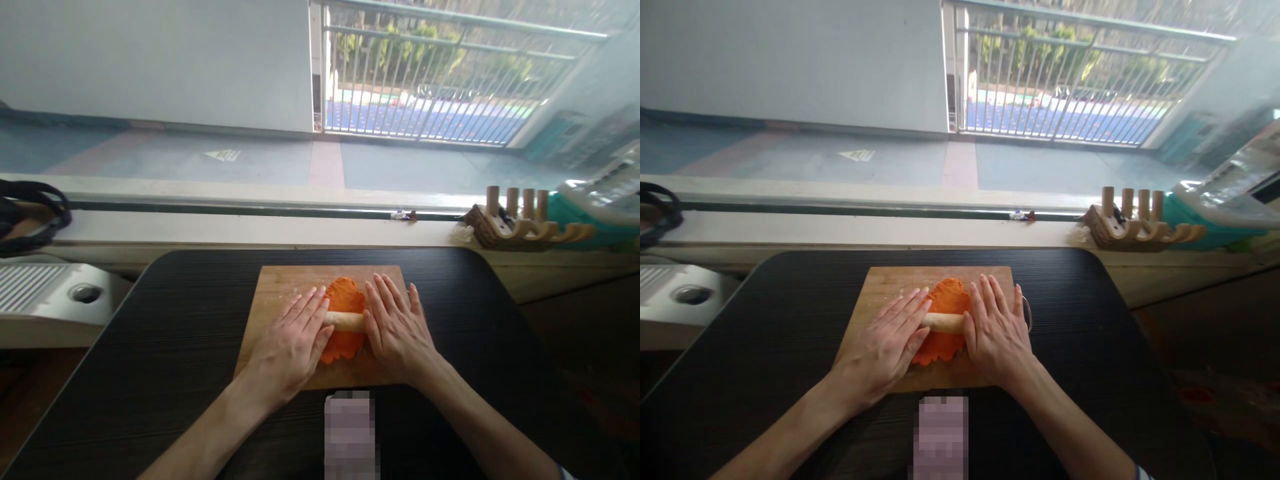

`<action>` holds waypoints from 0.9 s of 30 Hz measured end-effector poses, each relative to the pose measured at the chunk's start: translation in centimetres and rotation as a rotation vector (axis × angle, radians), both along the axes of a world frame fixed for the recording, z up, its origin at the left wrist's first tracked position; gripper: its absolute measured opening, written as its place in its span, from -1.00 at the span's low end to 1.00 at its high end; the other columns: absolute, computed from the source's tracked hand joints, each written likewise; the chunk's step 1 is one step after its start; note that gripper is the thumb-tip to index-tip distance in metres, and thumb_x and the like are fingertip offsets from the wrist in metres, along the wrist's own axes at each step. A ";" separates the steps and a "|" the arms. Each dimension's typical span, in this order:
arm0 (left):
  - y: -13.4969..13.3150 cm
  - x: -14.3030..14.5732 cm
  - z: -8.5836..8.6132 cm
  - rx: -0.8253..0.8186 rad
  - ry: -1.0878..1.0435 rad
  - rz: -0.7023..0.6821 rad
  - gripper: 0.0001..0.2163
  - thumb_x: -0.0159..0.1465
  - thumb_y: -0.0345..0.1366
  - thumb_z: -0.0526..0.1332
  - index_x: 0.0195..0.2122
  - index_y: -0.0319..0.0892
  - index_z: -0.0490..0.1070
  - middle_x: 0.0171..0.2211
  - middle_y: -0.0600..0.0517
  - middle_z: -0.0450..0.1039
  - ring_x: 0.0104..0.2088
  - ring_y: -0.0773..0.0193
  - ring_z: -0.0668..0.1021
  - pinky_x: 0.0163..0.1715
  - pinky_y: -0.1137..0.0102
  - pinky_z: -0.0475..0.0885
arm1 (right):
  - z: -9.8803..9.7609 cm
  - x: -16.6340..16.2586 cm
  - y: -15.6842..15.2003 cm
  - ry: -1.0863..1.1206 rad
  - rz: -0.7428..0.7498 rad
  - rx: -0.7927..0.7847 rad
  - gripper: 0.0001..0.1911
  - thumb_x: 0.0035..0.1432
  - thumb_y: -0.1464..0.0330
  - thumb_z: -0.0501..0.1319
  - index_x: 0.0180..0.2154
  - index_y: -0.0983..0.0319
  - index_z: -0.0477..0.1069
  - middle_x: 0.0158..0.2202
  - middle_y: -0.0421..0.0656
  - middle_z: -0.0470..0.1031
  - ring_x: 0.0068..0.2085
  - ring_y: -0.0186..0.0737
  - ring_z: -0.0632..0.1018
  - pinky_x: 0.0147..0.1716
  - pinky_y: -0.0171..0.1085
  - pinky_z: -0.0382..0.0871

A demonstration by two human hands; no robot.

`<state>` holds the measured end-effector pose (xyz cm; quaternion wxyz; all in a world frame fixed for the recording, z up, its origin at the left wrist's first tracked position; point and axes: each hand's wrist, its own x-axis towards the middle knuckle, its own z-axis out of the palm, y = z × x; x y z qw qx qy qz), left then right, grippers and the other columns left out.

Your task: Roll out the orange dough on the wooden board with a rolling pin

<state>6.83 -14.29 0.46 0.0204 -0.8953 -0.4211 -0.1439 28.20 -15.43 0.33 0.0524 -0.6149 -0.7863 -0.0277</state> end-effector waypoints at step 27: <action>3.9 1.9 -0.6 0.028 0.009 0.109 -0.50 0.39 -0.17 -0.17 0.13 -0.45 0.29 0.16 -0.27 0.28 0.20 0.03 0.32 0.19 0.11 0.23 | 1.2 -0.2 5.9 0.030 -0.064 -0.123 -0.46 0.32 0.28 -0.18 0.25 0.36 0.10 0.34 0.04 -0.06 0.34 0.01 -0.04 0.20 0.28 -0.15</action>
